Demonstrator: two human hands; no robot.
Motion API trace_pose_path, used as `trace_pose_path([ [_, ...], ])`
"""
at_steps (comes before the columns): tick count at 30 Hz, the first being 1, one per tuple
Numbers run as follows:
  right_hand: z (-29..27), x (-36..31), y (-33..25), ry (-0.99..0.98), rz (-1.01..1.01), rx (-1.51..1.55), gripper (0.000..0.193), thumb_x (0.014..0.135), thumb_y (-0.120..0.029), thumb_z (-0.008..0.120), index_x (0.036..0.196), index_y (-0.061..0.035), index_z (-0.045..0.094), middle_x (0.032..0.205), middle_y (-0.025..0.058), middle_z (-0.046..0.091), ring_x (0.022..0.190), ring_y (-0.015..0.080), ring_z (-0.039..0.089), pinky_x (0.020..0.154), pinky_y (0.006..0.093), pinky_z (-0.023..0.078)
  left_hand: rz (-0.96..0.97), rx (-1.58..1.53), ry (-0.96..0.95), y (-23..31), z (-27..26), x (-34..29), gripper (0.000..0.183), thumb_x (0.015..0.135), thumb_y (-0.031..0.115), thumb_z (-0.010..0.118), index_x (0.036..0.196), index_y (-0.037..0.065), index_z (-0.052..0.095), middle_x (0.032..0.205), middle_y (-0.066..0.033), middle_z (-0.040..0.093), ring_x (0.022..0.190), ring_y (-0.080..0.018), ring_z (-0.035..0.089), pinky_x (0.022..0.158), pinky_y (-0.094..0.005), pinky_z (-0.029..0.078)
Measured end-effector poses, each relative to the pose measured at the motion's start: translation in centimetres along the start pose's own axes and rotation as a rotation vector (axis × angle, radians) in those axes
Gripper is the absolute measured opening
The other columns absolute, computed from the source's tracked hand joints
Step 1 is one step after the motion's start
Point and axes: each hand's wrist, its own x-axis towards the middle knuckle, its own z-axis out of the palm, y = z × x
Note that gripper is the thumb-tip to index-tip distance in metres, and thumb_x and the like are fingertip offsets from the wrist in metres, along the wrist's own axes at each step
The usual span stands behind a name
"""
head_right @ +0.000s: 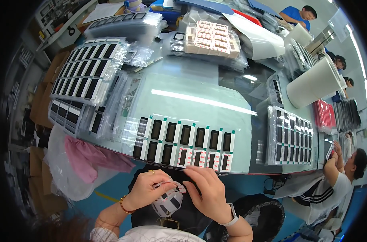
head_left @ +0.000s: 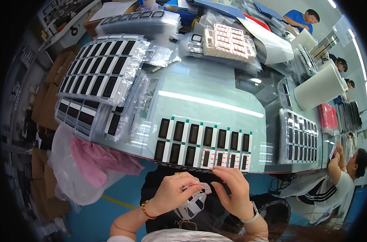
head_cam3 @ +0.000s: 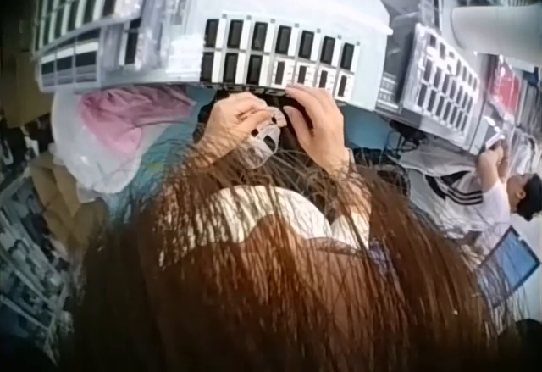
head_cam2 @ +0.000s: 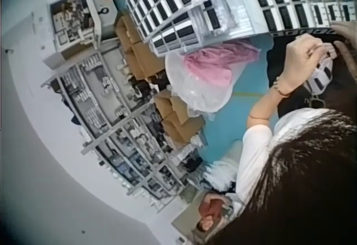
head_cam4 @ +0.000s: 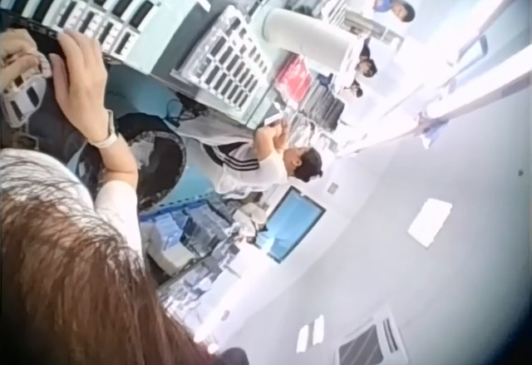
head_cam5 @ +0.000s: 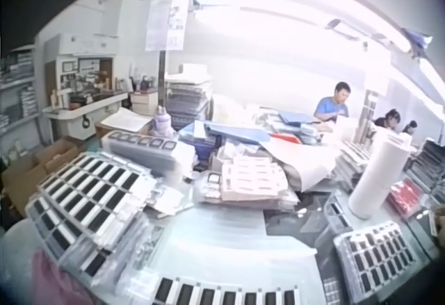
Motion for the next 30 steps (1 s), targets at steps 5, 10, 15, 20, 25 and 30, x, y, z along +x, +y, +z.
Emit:
trace_pose_path([
  [5, 0.6, 0.2, 0.4, -0.124, -0.138, 0.069, 0.026, 0.079, 0.006, 0.077, 0.102, -0.0039, 0.07, 0.1, 0.0098, 0.068, 0.085, 0.0271, 0.065, 0.07, 0.0354, 0.052, 0.0, 0.054, -0.043, -0.2, -0.1, -0.3, 0.011, 0.086, 0.012, 0.079, 0.093, 0.004, 0.077, 0.086, -0.0083, 0.073, 0.074, -0.0224, 0.069, 0.066, -0.0308, 0.053],
  [10, 1.1, 0.2, -0.1, -0.149, -0.089, 0.116, 0.025, 0.08, 0.006, 0.075, 0.101, -0.0027, 0.068, 0.096, 0.0101, 0.067, 0.077, 0.0271, 0.067, 0.065, 0.0341, 0.055, -0.013, 0.099, -0.024, -0.6, -0.6, -0.7, 0.013, 0.087, 0.013, 0.077, 0.095, 0.003, 0.077, 0.088, -0.0095, 0.073, 0.076, -0.0238, 0.07, 0.068, -0.0316, 0.055],
  [15, 1.6, 0.4, -0.1, -0.221, -0.12, 0.122, 0.023, 0.079, 0.007, 0.075, 0.099, -0.0022, 0.068, 0.091, 0.0099, 0.068, 0.076, 0.0256, 0.068, 0.064, 0.0325, 0.055, -0.025, 0.062, -0.008, -0.5, -1.4, -0.9, 0.015, 0.094, 0.016, 0.069, 0.098, 0.003, 0.076, 0.09, -0.01, 0.072, 0.076, -0.0247, 0.07, 0.068, -0.0328, 0.055],
  [20, 1.1, 1.2, -1.3, -0.185, -0.191, 0.202, 0.022, 0.079, 0.011, 0.073, 0.096, -0.0015, 0.066, 0.09, 0.011, 0.07, 0.077, 0.0248, 0.068, 0.066, 0.0315, 0.054, -0.037, 0.015, 0.181, -1.9, -3.7, -1.1, 0.022, 0.101, 0.016, 0.06, 0.098, 0.0, 0.075, 0.091, -0.0145, 0.073, 0.079, -0.0297, 0.072, 0.071, -0.0357, 0.056],
  [25, 2.3, 2.6, 0.7, -0.057, 0.143, 0.412, 0.008, 0.093, 0.008, 0.063, 0.098, 0.0017, 0.062, 0.087, 0.0083, 0.068, 0.075, 0.0146, 0.066, 0.064, 0.0254, 0.052, 0.026, 0.186, 0.148, -2.5, -2.9, -1.9, 0.016, 0.095, 0.013, 0.067, 0.087, 0.001, 0.073, 0.073, -0.0112, 0.071, 0.063, -0.0249, 0.069, 0.059, -0.0331, 0.051],
  [30, 4.9, 4.0, 3.3, -0.074, 0.45, 0.747, 0.006, 0.101, -0.004, 0.063, 0.103, 0.0011, 0.062, 0.082, 0.0043, 0.068, 0.065, 0.0084, 0.066, 0.051, 0.0201, 0.05, 0.042, 0.33, 0.171, -3.1, -1.8, -1.8, 0.008, 0.089, 0.013, 0.076, 0.093, 0.006, 0.074, 0.065, -0.0074, 0.068, 0.052, -0.0208, 0.066, 0.047, -0.0303, 0.047],
])
